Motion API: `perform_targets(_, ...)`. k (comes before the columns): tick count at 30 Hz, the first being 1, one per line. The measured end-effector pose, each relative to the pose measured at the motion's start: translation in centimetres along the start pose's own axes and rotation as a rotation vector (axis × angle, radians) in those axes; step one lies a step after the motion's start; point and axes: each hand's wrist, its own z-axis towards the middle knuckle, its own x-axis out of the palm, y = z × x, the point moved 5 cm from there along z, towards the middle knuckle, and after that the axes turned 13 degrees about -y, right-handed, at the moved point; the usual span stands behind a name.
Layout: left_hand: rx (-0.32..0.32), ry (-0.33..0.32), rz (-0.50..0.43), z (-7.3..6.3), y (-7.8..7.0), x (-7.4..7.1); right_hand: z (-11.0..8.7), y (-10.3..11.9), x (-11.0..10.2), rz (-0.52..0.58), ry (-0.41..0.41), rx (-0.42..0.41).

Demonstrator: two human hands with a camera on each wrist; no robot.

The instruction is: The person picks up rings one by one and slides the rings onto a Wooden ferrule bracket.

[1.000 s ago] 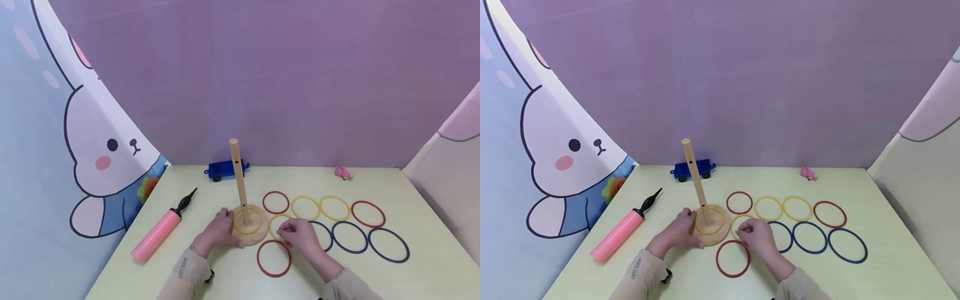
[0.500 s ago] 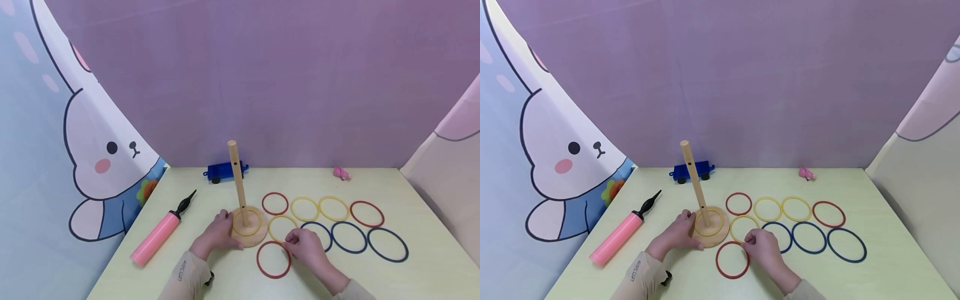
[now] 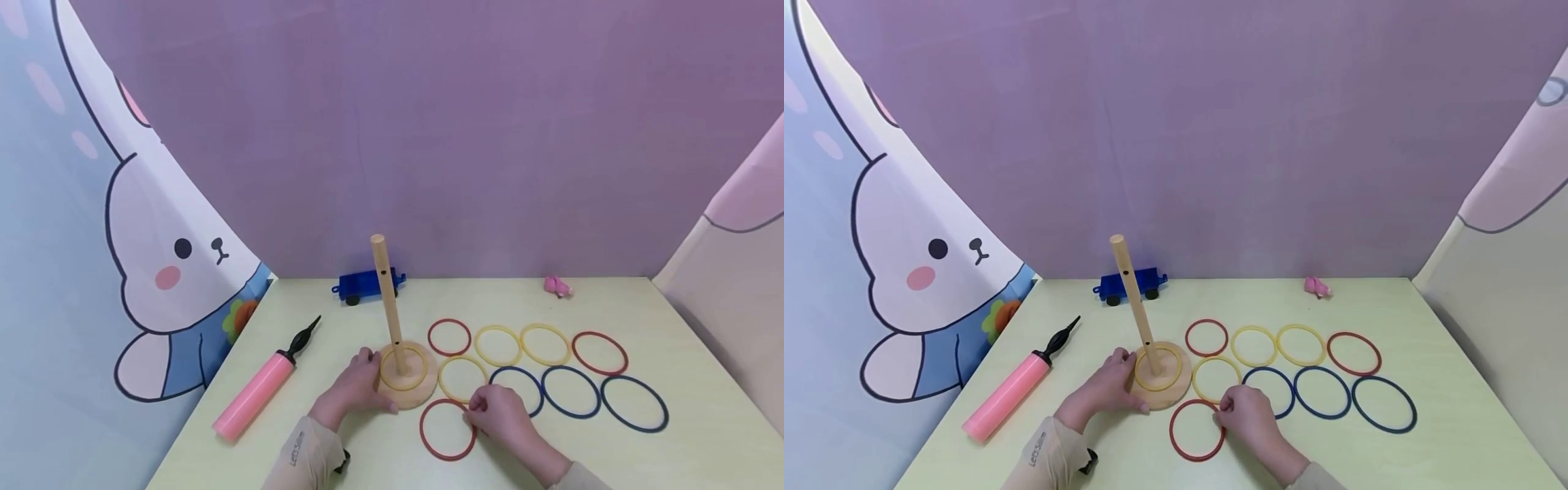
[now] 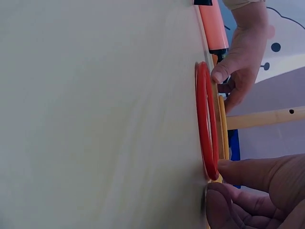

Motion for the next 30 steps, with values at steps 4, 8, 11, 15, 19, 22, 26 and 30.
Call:
perform_targets(4, -0.005, 0.003, -0.010, -0.14, -0.11, 0.08, -0.07, -0.24, 0.31, -0.007, 0.002, -0.011)
perform_targets(8, -0.008, 0.005, -0.005, -0.13, -0.09, 0.15, -0.12, -0.23, 0.54, -0.021, 0.004, -0.019)
perform_targets(11, -0.004, 0.006, 0.003, -0.10, -0.03, 0.17, -0.10, -0.06, 0.59, -0.048, -0.006, -0.027)
perform_targets(15, 0.011, -0.002, 0.006, 0.00, -0.02, 0.08, 0.08, 0.15, 0.55, -0.064, -0.012, -0.028)
perform_targets(19, 0.013, -0.007, 0.001, 0.01, -0.04, 0.02, 0.20, 0.06, 0.51, 0.002, 0.014, 0.002)
perform_targets(22, 0.007, -0.003, 0.000, 0.06, -0.06, -0.05, 0.32, -0.21, 0.51, 0.076, 0.046, 0.028)
perform_targets(26, 0.000, 0.004, 0.000, 0.02, -0.04, -0.05, 0.37, -0.62, 0.48, 0.146, 0.083, 0.060)
perform_targets(30, 0.010, -0.003, -0.001, -0.02, -0.05, -0.01, 0.45, -0.77, 0.16, 0.177, 0.086, 0.059)
